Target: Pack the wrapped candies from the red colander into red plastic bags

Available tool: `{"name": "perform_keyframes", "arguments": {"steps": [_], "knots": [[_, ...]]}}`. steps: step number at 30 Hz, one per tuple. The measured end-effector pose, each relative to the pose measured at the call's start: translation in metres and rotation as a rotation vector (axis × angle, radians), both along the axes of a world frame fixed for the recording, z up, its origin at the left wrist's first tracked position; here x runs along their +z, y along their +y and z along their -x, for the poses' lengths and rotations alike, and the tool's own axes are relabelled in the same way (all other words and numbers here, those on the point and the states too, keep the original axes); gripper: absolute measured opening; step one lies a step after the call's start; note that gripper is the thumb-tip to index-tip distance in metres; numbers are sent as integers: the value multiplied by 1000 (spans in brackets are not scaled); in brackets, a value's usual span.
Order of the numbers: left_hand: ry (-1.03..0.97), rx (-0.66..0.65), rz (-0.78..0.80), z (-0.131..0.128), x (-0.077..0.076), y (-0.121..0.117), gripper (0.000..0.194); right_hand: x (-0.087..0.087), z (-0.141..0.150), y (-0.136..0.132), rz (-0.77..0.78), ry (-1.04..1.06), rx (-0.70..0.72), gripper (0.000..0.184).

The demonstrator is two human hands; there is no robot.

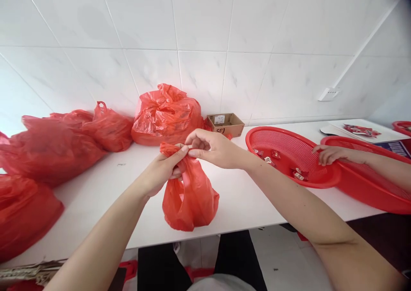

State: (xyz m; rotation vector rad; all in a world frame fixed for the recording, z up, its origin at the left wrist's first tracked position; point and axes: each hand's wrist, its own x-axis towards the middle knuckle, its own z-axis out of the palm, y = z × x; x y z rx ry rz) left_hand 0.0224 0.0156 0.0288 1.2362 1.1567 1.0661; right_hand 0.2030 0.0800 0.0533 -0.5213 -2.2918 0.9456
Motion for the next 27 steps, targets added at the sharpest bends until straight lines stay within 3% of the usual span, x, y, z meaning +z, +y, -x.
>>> {"name": "perform_keyframes", "arguments": {"steps": [4,8,12,14,16,20,23,27], "knots": [[98,-85,-35,6,-3,2,33,-3,-13,-12,94,99,-5,9],[329,-153,-139,12,2,1,26,0,-16,-24,100,191,46,13],[552,-214,-253,12,7,-2,11,-27,-3,-11,157,207,-8,21],[700,-140,-312,10,2,-2,11,-46,5,-1,206,138,-51,27],[854,34,-389,8,-7,-1,14,-62,12,7,251,113,-49,30],[977,317,-716,5,-28,1,27,-74,16,14,346,148,73,31],[951,351,-859,6,-40,2,28,-70,12,13,313,143,115,20],[957,282,-826,14,-59,-4,30,-70,4,17,225,116,-18,28]]}}
